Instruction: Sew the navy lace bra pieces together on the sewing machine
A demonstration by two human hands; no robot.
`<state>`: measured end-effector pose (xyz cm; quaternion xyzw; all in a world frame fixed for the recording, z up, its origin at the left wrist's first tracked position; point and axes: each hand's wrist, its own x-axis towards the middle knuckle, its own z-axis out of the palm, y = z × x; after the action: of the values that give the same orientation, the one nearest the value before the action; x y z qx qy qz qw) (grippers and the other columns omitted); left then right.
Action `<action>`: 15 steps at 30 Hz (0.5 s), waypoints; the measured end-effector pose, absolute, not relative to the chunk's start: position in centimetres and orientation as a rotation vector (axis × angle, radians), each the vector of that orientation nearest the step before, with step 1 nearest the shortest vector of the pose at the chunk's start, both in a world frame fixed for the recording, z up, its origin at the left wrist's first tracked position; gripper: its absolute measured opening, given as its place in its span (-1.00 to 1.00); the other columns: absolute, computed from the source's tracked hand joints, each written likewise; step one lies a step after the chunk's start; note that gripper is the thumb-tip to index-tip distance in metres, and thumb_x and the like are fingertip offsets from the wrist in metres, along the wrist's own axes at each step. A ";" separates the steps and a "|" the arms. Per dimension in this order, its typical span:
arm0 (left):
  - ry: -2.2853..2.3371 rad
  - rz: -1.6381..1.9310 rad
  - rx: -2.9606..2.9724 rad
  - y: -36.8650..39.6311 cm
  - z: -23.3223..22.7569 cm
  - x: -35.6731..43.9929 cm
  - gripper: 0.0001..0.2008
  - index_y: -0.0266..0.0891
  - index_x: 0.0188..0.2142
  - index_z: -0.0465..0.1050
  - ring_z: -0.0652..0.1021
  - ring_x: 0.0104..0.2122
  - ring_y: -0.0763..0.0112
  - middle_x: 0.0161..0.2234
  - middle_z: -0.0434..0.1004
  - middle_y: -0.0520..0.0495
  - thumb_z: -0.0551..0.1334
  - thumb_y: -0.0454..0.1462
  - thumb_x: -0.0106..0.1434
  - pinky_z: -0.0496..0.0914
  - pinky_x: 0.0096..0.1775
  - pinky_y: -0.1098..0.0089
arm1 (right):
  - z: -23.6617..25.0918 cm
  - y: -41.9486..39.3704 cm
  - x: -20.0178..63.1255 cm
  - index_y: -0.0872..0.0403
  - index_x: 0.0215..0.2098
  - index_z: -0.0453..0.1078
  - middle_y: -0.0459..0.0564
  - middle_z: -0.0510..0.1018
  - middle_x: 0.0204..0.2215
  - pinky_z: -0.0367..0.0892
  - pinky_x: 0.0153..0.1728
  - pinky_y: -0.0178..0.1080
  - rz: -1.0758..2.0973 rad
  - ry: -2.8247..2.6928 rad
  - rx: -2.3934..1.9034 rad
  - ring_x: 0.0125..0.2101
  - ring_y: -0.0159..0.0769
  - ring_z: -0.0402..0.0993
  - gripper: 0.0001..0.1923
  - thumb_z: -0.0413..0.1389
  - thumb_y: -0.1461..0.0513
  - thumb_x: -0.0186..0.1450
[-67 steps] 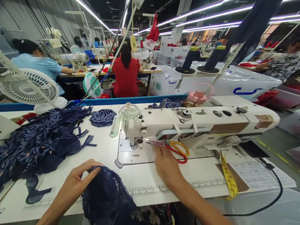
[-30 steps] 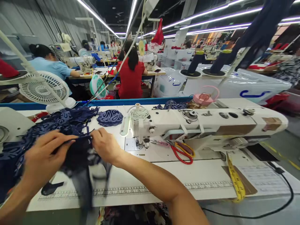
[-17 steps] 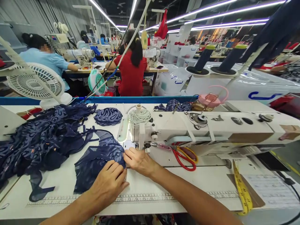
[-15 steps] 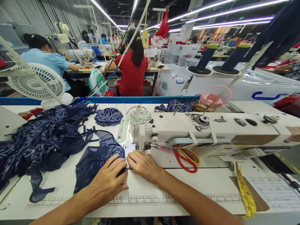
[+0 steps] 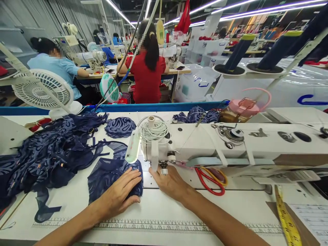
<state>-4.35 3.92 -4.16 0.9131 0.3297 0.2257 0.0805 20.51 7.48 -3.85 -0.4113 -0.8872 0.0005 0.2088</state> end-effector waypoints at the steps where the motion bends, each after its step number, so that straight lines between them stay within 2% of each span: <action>1: 0.978 0.671 2.730 4.0 -4.1 -4.1 -0.55 -0.39 0.13 0.25 0.40 0.17 0.06 0.08 0.44 -0.38 0.19 -0.16 0.35 0.31 0.19 -0.05 | -3.8 7.2 20.9 0.02 -0.13 0.44 -0.04 0.52 -0.42 0.23 -0.46 -0.31 -0.009 -2.471 -1.124 -0.49 -0.34 0.37 -0.63 -0.08 0.48 0.28; 4: 0.935 0.680 2.739 4.3 -4.3 -3.4 -0.55 -0.41 0.11 0.27 0.40 0.16 0.06 0.06 0.44 -0.39 0.19 -0.14 0.35 0.30 0.19 -0.06 | -3.8 6.3 22.1 0.10 -0.12 0.44 0.03 0.51 -0.43 0.24 -0.49 -0.30 -0.113 -2.480 -1.088 -0.49 -0.31 0.38 -0.58 -0.13 0.50 0.24; 9: 0.955 0.714 2.744 4.7 -4.7 -2.1 -0.57 -0.39 0.12 0.29 0.43 0.14 0.07 0.04 0.46 -0.38 0.12 -0.13 0.39 0.33 0.17 -0.04 | -4.2 6.0 22.0 0.09 0.03 0.41 0.09 0.56 -0.25 0.32 -0.45 -0.33 -0.128 -2.512 -1.081 -0.37 -0.30 0.46 -0.54 -0.12 0.46 0.27; 13: 1.007 0.715 2.809 4.3 -4.9 -1.8 -0.57 -0.41 0.06 0.36 0.46 0.09 0.02 0.02 0.48 -0.38 0.13 -0.09 0.38 0.37 0.14 -0.05 | -4.2 6.9 21.0 0.03 -0.05 0.46 0.03 0.56 -0.38 0.28 -0.48 -0.31 0.008 -2.495 -1.155 -0.45 -0.29 0.44 -0.65 -0.09 0.39 0.35; 15: 1.037 0.695 2.847 4.1 -4.8 -1.9 -0.56 -0.41 0.05 0.37 0.47 0.08 0.01 0.01 0.48 -0.39 0.14 -0.08 0.37 0.38 0.12 -0.06 | -4.1 7.6 20.4 0.00 -0.10 0.48 0.00 0.57 -0.36 0.29 -0.44 -0.29 0.085 -2.481 -1.163 -0.45 -0.29 0.43 -0.64 -0.10 0.40 0.36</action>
<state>-1.86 4.08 -4.85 0.9157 0.3334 0.2237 0.0165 20.42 7.58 -4.07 -0.4157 -0.8870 0.0303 0.1988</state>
